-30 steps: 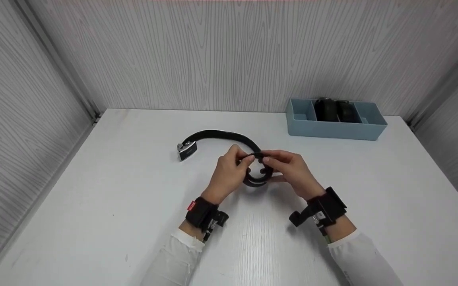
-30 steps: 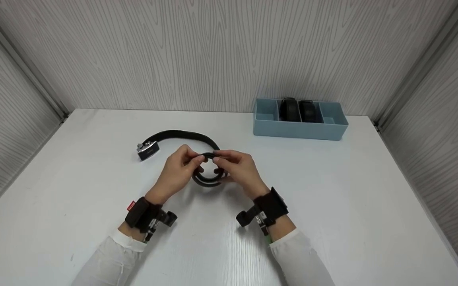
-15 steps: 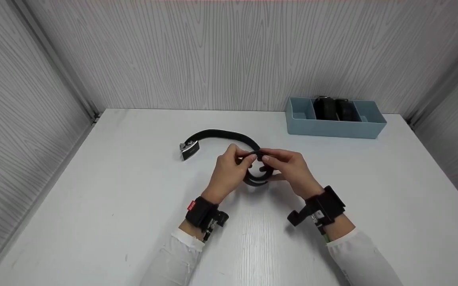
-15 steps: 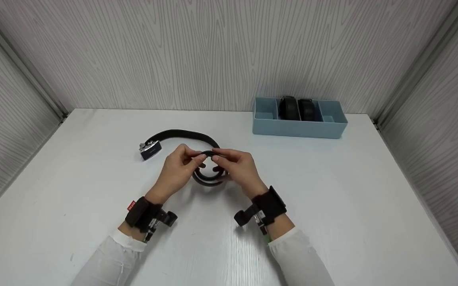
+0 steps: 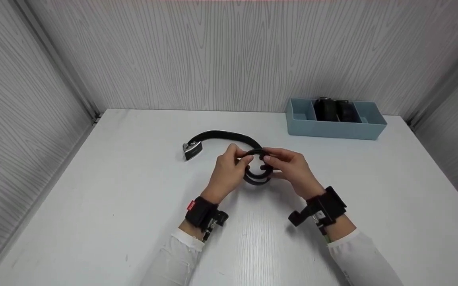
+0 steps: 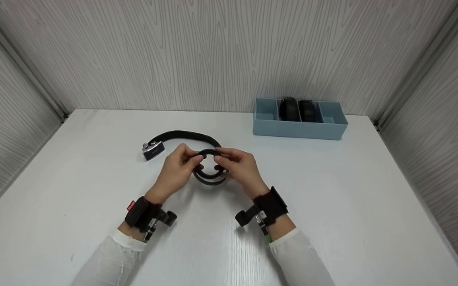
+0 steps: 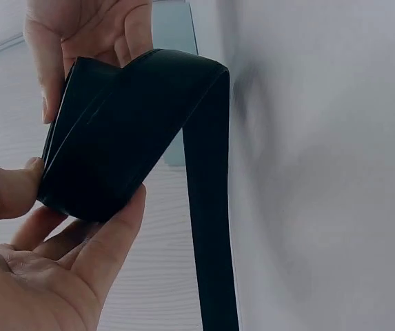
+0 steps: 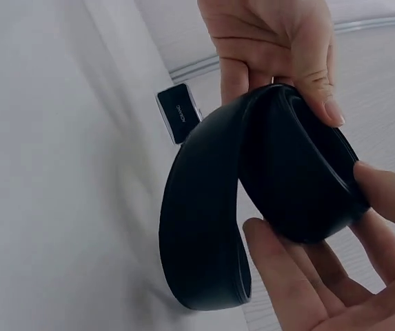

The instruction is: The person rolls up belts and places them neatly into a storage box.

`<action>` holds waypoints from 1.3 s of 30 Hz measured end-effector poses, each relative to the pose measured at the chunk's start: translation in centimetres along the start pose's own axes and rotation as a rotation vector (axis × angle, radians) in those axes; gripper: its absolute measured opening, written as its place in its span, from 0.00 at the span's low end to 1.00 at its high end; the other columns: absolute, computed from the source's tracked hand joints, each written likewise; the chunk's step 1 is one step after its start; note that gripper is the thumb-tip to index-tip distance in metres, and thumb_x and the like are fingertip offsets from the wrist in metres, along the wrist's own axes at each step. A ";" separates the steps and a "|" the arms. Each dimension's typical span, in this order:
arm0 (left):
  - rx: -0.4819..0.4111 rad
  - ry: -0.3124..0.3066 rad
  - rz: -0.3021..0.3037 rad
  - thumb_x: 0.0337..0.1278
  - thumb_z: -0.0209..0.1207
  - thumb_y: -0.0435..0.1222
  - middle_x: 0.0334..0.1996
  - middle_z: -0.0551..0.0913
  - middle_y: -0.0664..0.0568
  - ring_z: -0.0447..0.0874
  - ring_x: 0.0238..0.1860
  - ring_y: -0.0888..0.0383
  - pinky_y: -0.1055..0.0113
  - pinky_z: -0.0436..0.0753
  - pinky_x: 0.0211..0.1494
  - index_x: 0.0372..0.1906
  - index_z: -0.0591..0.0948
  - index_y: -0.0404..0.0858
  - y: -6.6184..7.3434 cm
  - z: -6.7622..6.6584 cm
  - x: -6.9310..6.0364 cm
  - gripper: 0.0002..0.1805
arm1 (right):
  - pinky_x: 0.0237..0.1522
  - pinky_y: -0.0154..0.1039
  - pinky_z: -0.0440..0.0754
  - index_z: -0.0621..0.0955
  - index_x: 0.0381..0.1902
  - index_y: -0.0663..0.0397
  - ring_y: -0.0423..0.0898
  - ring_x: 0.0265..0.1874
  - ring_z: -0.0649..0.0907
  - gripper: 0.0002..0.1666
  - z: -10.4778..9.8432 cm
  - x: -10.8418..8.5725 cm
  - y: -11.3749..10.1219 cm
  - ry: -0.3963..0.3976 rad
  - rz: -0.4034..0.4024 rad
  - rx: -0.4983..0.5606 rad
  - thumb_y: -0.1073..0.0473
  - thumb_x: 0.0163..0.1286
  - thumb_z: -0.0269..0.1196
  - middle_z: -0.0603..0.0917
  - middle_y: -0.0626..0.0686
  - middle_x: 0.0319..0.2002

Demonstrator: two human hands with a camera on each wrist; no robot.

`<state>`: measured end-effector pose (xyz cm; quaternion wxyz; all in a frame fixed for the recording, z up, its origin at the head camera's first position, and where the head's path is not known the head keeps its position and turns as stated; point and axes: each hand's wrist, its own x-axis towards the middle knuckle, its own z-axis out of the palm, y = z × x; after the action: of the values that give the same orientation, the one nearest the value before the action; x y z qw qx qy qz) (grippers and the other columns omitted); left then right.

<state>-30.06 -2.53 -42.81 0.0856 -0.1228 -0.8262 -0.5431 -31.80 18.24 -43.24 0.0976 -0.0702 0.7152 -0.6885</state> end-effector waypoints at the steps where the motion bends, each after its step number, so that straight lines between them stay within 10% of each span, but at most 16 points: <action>1: 0.005 0.001 0.005 0.74 0.62 0.37 0.38 0.88 0.44 0.84 0.39 0.57 0.64 0.80 0.42 0.43 0.77 0.37 0.0 0.0 0.0 0.08 | 0.49 0.46 0.88 0.81 0.67 0.55 0.49 0.51 0.85 0.25 -0.1 0.0 0.0 -0.014 0.002 -0.013 0.56 0.75 0.68 0.85 0.58 0.56; 17: -0.057 0.007 -0.046 0.74 0.63 0.42 0.51 0.88 0.46 0.89 0.50 0.54 0.62 0.86 0.49 0.49 0.77 0.37 0.2 0.0 0.1 0.13 | 0.46 0.45 0.88 0.80 0.68 0.57 0.47 0.46 0.85 0.25 0.4 -0.1 0.3 0.011 -0.026 0.037 0.61 0.76 0.66 0.85 0.57 0.51; 39: -0.004 -0.005 -0.007 0.76 0.60 0.41 0.37 0.88 0.50 0.83 0.38 0.58 0.67 0.77 0.39 0.45 0.80 0.39 0.2 0.0 -0.1 0.09 | 0.46 0.45 0.88 0.80 0.68 0.58 0.47 0.47 0.86 0.25 0.1 -0.2 0.3 -0.059 -0.013 -0.010 0.60 0.75 0.67 0.86 0.58 0.54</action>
<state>-29.92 -2.43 -42.65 0.0812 -0.1215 -0.8257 -0.5448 -31.57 18.17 -43.54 0.1139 -0.0958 0.7148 -0.6833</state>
